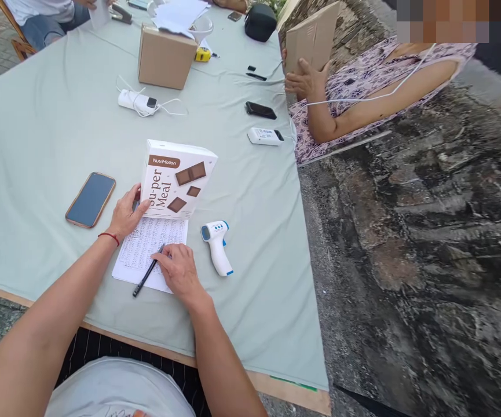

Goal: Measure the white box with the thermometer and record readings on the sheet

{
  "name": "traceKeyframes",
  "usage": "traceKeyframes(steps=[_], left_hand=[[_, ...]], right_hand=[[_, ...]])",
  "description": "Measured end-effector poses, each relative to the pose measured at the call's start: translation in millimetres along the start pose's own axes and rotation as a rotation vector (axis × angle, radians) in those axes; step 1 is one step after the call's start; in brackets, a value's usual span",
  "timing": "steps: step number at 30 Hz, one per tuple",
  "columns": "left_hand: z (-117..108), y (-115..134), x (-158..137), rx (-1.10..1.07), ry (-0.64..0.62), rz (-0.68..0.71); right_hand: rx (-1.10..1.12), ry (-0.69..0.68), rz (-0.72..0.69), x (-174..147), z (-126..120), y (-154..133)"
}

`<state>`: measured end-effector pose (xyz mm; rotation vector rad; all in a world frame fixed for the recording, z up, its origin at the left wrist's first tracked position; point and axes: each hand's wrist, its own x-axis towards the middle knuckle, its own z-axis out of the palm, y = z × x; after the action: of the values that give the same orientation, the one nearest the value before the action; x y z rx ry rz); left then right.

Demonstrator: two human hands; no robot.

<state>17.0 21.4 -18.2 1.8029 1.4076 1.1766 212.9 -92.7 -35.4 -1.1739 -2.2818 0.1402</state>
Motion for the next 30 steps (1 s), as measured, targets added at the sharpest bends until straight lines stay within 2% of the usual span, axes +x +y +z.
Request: traceKeyframes(steps=[3,5,9,11,13,16,21,30], left_hand=[[-0.5,2.6,-0.2,-0.001,-0.013,0.006],[-0.9,3.6,-0.1,0.002,-0.014,0.001],[-1.1,3.9,0.0,0.005,-0.019,-0.008],[-1.2,3.7,-0.1,0.002,-0.019,-0.010],[-1.4,3.5,-0.2,0.004,-0.016,-0.012],[-1.9,2.8,0.0,0.009,-0.013,-0.017],[-1.9,1.7,0.2,0.004,-0.019,-0.008],[-1.8,2.9,-0.1,-0.005,-0.024,-0.021]], right_hand=[[0.089,0.066,0.032,-6.7,-8.0,8.5],[0.214,0.201,0.122,-11.5,-12.1,13.8],[0.566,0.637,0.540,-17.3,-15.7,22.8],[0.722,0.714,0.754,-16.8,-15.2,24.5],[0.812,0.635,0.891,-14.2,-13.6,23.6],[0.783,0.520,0.973,-9.1,-10.4,19.5],[0.661,0.488,0.982,-5.1,-7.8,13.9],[0.610,0.414,0.924,-3.4,-10.4,11.4]])
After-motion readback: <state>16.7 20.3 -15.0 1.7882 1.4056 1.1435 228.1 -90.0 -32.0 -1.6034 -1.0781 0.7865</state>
